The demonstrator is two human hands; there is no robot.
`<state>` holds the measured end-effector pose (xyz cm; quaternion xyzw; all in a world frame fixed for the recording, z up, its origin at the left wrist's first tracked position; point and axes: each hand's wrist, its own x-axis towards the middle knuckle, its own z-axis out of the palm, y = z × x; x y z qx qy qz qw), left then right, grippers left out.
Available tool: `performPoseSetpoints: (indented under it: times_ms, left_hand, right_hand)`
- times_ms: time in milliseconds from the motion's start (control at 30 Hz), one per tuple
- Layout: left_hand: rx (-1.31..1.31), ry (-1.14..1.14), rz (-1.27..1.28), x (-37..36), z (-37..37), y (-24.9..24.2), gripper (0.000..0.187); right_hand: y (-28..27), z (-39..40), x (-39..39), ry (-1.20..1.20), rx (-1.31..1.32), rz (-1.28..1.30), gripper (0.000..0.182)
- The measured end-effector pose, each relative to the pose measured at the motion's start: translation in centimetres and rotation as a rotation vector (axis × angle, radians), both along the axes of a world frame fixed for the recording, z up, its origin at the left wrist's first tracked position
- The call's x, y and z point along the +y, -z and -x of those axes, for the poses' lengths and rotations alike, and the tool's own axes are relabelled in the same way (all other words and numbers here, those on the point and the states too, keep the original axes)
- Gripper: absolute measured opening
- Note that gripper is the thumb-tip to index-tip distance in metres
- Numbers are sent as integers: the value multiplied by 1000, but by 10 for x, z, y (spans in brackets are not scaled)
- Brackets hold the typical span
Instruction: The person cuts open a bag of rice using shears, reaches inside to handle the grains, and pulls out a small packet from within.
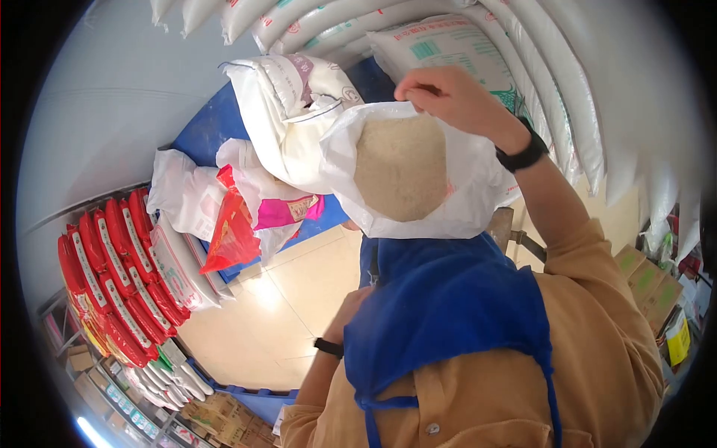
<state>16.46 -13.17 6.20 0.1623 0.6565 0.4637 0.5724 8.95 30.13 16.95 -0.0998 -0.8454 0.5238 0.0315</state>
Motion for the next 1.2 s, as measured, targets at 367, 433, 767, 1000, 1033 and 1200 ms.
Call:
performPoseSetpoints:
  times_ms: [367, 433, 767, 1000, 1033, 1200]
  left_hand:
    - [106, -275, 331, 10, -12, -25, 31]
    - [36, -415, 356, -6, 2, -10, 31]
    - [-336, -752, 78, 34, 151, -66, 24]
    - [-606, -297, -74, 145, 161, -86, 30]
    - [-637, -274, -91, 159, 159, -83, 32]
    - [-815, -469, -179, 205, 149, -43, 10]
  right_hand:
    - [98, -5, -65, 475, -102, 1398, 19]
    - [112, 0, -61, 512, -56, 1445, 18]
    - [-15, -19, -50, 269, 21, 198, 21]
    - [53, 28, -36, -28, 148, -736, 29]
    - [58, 22, -41, -95, 125, -713, 29]
    - [69, -24, -71, -56, 147, -748, 28]
